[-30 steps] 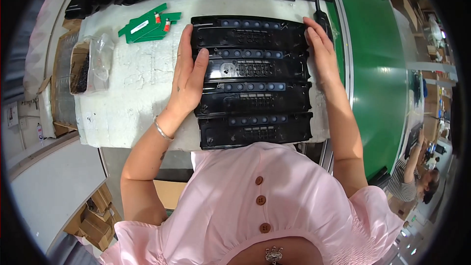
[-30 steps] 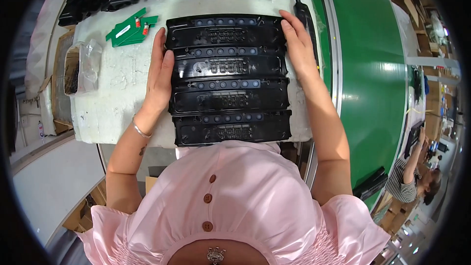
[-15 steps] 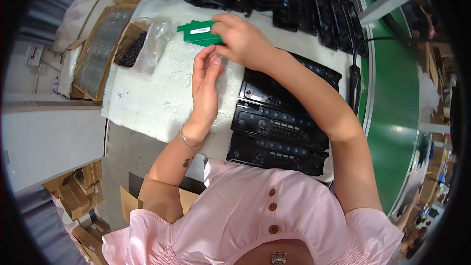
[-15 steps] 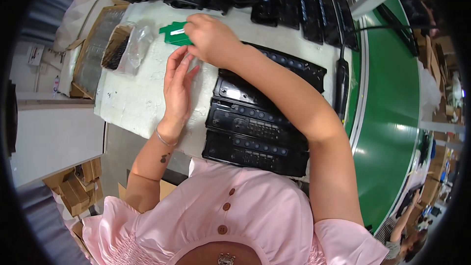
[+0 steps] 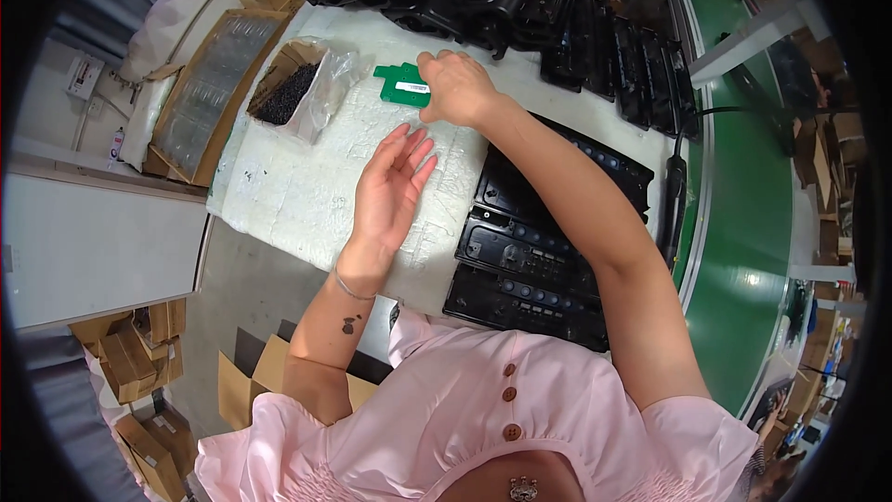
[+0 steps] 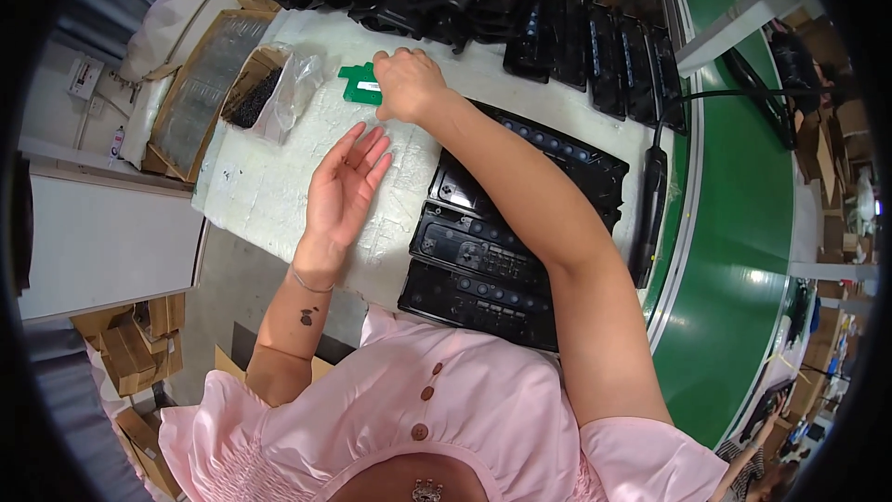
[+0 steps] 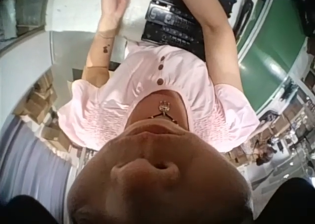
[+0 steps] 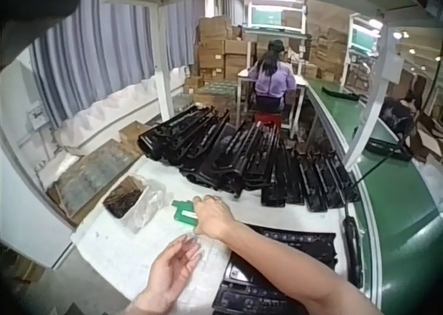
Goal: The recorder is assembling electronic battery packs by inserting circuit boards and using an electric screwdriver to drive screws into the housings.
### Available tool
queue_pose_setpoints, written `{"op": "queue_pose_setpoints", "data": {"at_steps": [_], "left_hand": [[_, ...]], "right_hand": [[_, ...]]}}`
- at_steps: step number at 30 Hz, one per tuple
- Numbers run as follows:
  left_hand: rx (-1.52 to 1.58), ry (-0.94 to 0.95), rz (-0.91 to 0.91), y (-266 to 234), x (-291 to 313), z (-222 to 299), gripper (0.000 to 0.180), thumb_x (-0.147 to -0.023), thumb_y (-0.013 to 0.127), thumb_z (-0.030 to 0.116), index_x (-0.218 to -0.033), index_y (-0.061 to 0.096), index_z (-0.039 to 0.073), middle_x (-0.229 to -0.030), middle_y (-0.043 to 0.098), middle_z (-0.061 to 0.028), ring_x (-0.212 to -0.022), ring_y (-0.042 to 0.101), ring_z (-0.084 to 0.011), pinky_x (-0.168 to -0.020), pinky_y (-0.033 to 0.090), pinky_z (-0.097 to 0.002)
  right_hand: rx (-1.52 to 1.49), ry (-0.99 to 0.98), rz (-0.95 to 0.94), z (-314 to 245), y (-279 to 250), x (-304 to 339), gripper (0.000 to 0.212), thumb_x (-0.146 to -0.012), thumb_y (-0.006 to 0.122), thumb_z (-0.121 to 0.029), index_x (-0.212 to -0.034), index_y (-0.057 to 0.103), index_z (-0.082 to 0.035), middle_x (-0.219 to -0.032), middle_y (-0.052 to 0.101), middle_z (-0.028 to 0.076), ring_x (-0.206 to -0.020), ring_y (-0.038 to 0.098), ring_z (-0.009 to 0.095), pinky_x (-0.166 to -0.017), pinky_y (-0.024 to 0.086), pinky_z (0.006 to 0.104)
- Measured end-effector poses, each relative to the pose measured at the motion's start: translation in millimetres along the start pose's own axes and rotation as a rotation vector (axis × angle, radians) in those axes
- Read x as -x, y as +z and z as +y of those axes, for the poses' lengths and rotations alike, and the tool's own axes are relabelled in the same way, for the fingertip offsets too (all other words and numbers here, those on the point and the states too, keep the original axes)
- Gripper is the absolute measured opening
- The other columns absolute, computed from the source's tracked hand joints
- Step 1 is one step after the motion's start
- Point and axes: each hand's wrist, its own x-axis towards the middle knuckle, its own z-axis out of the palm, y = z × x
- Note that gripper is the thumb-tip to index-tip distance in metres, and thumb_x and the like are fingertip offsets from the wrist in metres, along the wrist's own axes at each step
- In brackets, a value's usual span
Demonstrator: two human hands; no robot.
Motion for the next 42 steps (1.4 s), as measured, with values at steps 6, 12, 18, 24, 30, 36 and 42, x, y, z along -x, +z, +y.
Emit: {"op": "queue_pose_setpoints", "data": {"at_steps": [6,12,18,24,30,36,42], "left_hand": [[0.117,-0.058,-0.041,4.1,-9.6,-1.2,0.040,-0.087,0.049,0.026,-0.119,0.039,0.002,-0.117,0.046,-0.0117,-0.109,0.046,-0.0233,-0.093,0.039,-0.0398],[0.196,-0.119,-0.388,48.9,-10.6,5.2,0.048,-0.090,0.043,0.035,-0.131,0.026,0.014,-0.119,0.043,-0.0098,-0.109,0.048,-0.0236,-0.087,0.045,-0.0466],[-0.014,-0.128,-0.417,76.2,-23.8,-15.4,0.046,-0.090,0.042,0.029,-0.130,0.030,0.011,-0.123,0.041,-0.0126,-0.110,0.047,-0.0262,-0.090,0.042,-0.0468],[0.090,-0.204,-0.259,70.0,-41.1,-17.7,0.034,-0.086,0.052,0.030,-0.111,0.045,0.007,-0.096,0.057,-0.0136,-0.097,0.056,-0.0298,-0.074,0.052,-0.0409],[-0.056,-0.160,-0.195,67.9,-45.4,-26.1,0.045,-0.087,0.050,0.029,-0.124,0.037,0.006,-0.107,0.052,-0.0199,-0.101,0.053,-0.0307,-0.081,0.049,-0.0440],[-0.045,-0.192,-0.254,64.4,-44.7,-25.8,0.049,-0.088,0.044,0.028,-0.128,0.031,0.002,-0.126,0.038,-0.0246,-0.118,0.038,-0.0354,-0.094,0.038,-0.0481],[0.012,-0.217,-0.223,64.8,-43.6,-25.2,0.047,-0.087,0.045,0.025,-0.125,0.033,-0.001,-0.118,0.046,-0.0263,-0.110,0.047,-0.0345,-0.089,0.043,-0.0485]], "right_hand": [[-0.448,-0.030,-0.138,2.9,-35.2,13.5,0.042,-0.049,0.073,-0.027,-0.077,0.058,0.001,-0.080,0.061,0.017,-0.074,0.060,0.028,-0.066,0.047,0.0344],[-0.595,-0.186,-0.014,-3.1,-70.7,67.6,0.035,-0.058,0.073,-0.023,-0.080,0.058,0.001,-0.080,0.061,0.012,-0.075,0.059,0.022,-0.069,0.046,0.0307],[-0.731,0.037,0.062,33.7,-94.1,104.6,0.026,-0.063,0.073,-0.013,-0.082,0.062,-0.001,-0.086,0.062,0.008,-0.078,0.059,0.017,-0.074,0.046,0.0289],[-0.307,0.029,0.344,110.2,-111.7,156.8,0.027,-0.065,0.069,-0.012,-0.088,0.063,0.000,-0.095,0.060,0.014,-0.071,0.060,0.025,-0.069,0.047,0.0293],[-0.130,0.126,0.111,116.2,-89.0,208.3,0.028,-0.064,0.069,-0.005,-0.091,0.061,-0.002,-0.107,0.054,0.014,-0.099,0.050,0.030,-0.084,0.043,0.0365],[-0.080,0.073,0.110,111.4,-66.9,204.1,0.028,-0.067,0.068,-0.005,-0.094,0.060,-0.002,-0.109,0.051,0.013,-0.090,0.053,0.028,-0.067,0.050,0.0313],[-0.145,0.099,0.121,110.9,-64.1,203.0,0.027,-0.068,0.066,-0.009,-0.094,0.059,-0.003,-0.107,0.053,0.012,-0.100,0.049,0.028,-0.084,0.043,0.0370]]}}
